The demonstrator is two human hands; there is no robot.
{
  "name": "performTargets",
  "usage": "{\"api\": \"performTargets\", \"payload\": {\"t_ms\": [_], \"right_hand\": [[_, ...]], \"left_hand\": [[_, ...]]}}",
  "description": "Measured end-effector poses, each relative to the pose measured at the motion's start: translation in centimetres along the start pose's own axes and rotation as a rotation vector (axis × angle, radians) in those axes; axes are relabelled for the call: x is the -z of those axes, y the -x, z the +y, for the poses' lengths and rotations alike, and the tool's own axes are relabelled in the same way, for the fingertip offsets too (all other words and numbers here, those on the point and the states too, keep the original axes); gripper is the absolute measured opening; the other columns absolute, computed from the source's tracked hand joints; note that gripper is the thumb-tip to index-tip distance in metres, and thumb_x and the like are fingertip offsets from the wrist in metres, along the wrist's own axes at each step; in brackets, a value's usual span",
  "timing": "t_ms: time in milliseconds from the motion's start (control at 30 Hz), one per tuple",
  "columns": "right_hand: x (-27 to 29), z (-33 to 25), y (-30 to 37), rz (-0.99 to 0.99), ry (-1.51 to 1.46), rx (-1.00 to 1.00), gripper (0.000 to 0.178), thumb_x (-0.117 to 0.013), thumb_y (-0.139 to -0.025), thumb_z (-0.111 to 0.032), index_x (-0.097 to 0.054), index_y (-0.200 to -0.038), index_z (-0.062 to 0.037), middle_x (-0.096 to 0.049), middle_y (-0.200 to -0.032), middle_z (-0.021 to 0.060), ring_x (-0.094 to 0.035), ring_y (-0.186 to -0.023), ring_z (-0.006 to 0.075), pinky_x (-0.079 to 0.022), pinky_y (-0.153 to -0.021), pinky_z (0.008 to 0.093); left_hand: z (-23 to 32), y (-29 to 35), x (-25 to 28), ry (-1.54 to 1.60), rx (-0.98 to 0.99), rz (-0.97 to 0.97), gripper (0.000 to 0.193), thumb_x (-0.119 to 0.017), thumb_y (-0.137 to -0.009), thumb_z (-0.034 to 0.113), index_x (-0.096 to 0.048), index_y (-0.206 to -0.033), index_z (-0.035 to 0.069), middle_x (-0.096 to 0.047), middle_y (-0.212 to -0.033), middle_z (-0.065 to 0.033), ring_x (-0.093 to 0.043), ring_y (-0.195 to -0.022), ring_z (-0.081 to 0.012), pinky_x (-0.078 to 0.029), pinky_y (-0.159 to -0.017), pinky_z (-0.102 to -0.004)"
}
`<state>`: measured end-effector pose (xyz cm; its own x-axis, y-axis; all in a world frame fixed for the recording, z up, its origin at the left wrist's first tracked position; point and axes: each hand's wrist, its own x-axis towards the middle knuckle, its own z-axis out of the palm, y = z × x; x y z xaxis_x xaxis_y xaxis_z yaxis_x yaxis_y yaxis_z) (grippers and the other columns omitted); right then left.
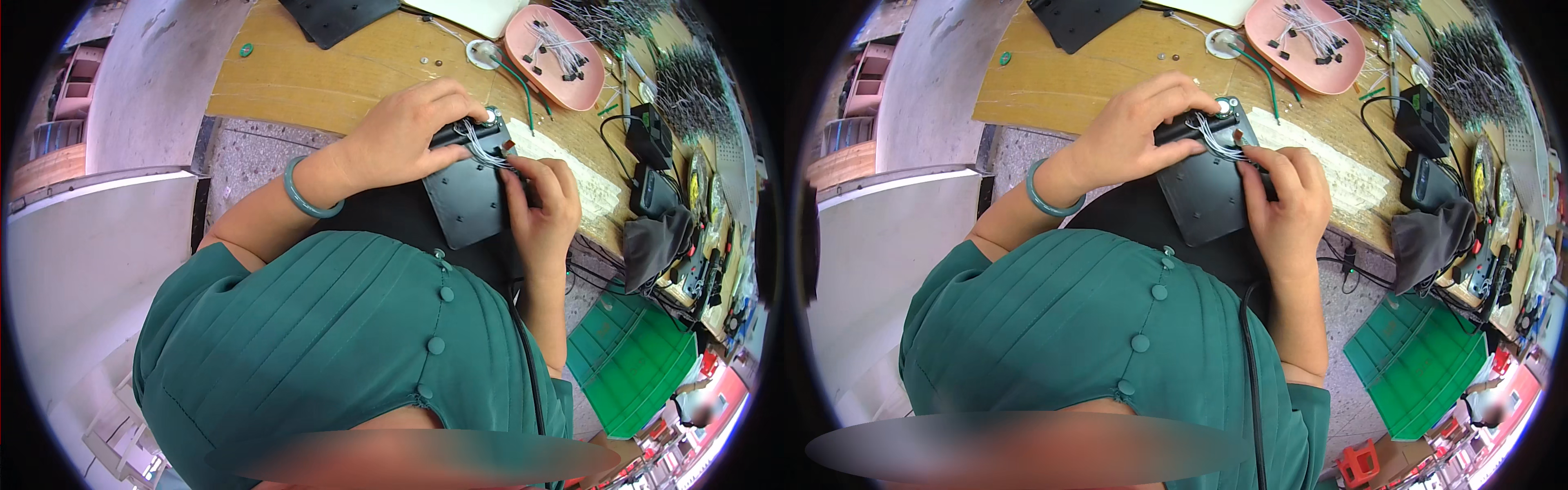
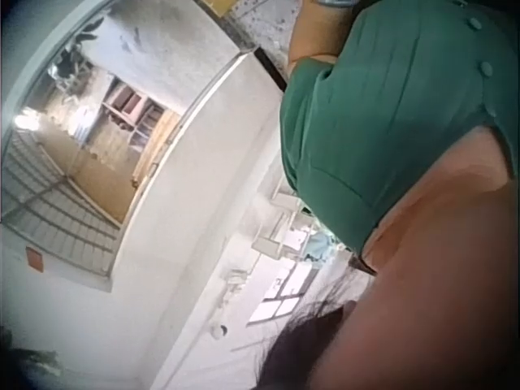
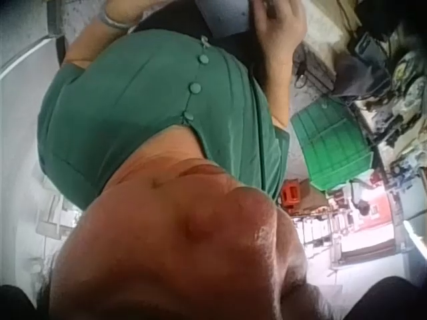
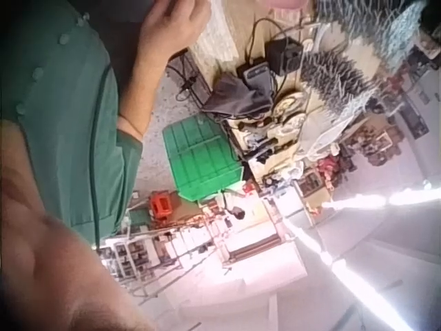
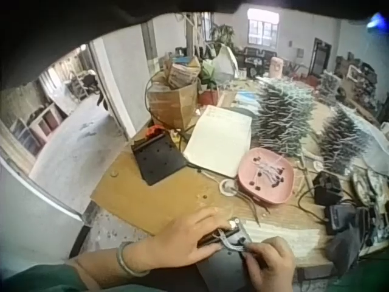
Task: The person assembles electronic components, including a circuit board, wires, and a plastic cover, into an electronic housing using an electric drill and a hot glue gun.
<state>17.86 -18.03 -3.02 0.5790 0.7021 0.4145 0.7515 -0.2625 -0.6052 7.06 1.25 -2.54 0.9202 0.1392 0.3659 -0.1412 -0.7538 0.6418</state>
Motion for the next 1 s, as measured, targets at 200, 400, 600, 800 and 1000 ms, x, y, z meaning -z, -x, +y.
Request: {"api": "performTargets", "payload": {"t_ms": [200,400,600,800,1000], "right_hand": [[-0.6,0.1,-0.3,0.037,-0.028,0.086,0.02,-0.073,-0.07,-0.001,-0.07,-0.087,-0.0097,-0.055,-0.074,0.0069,-0.055,-0.068,0.0227,-0.044,-0.06,0.0337],[-1.0,0.3,-0.2,0.03,0.007,0.167,0.021,-0.074,-0.069,0.0,-0.07,-0.088,-0.0087,-0.055,-0.076,0.0073,-0.055,-0.069,0.0233,-0.044,-0.061,0.0335],[-0.8,0.6,0.1,0.031,-0.319,-0.059,0.02,-0.074,-0.068,0.0,-0.066,-0.085,-0.0034,-0.058,-0.08,0.0091,-0.057,-0.071,0.022,-0.046,-0.063,0.0302],[-0.5,1.1,0.2,-0.019,-0.268,0.021,0.018,-0.071,-0.072,0.004,-0.063,-0.088,-0.001,-0.059,-0.081,0.0087,-0.059,-0.072,0.0184,-0.047,-0.063,0.0264],[-0.1,1.3,0.4,0.001,-0.411,-0.142,0.011,-0.063,-0.08,0.007,-0.062,-0.089,0.0003,-0.061,-0.083,0.0084,-0.06,-0.073,0.014,-0.047,-0.066,0.0233]], "left_hand": [[0.3,0.4,0.4,0.094,0.078,-0.028,0.032,-0.074,-0.073,0.015,-0.064,-0.104,0.009,-0.057,-0.098,-0.008,-0.06,-0.09,-0.0286,-0.05,-0.076,-0.0377],[-0.1,0.2,-0.4,-0.007,-0.065,0.05,0.02,-0.073,-0.07,0.005,-0.069,-0.089,0.009,-0.057,-0.091,-0.005,-0.058,-0.079,-0.0224,-0.049,-0.067,-0.0325],[-0.2,0.5,-0.1,-0.026,-0.235,0.17,0.015,-0.073,-0.068,0.002,-0.067,-0.08,0.008,-0.059,-0.084,-0.0031,-0.057,-0.077,-0.022,-0.046,-0.069,-0.0332],[-0.3,0.5,-0.4,0.095,-0.134,0.117,0.013,-0.072,-0.074,0.007,-0.067,-0.086,0.008,-0.059,-0.088,-0.0058,-0.056,-0.08,-0.0251,-0.045,-0.069,-0.0348],[0.9,-0.1,0.0,-0.091,-0.113,-0.001,0.015,-0.069,-0.079,0.014,-0.069,-0.093,0.008,-0.054,-0.088,-0.007,-0.055,-0.081,-0.0258,-0.044,-0.071,-0.0363]]}}
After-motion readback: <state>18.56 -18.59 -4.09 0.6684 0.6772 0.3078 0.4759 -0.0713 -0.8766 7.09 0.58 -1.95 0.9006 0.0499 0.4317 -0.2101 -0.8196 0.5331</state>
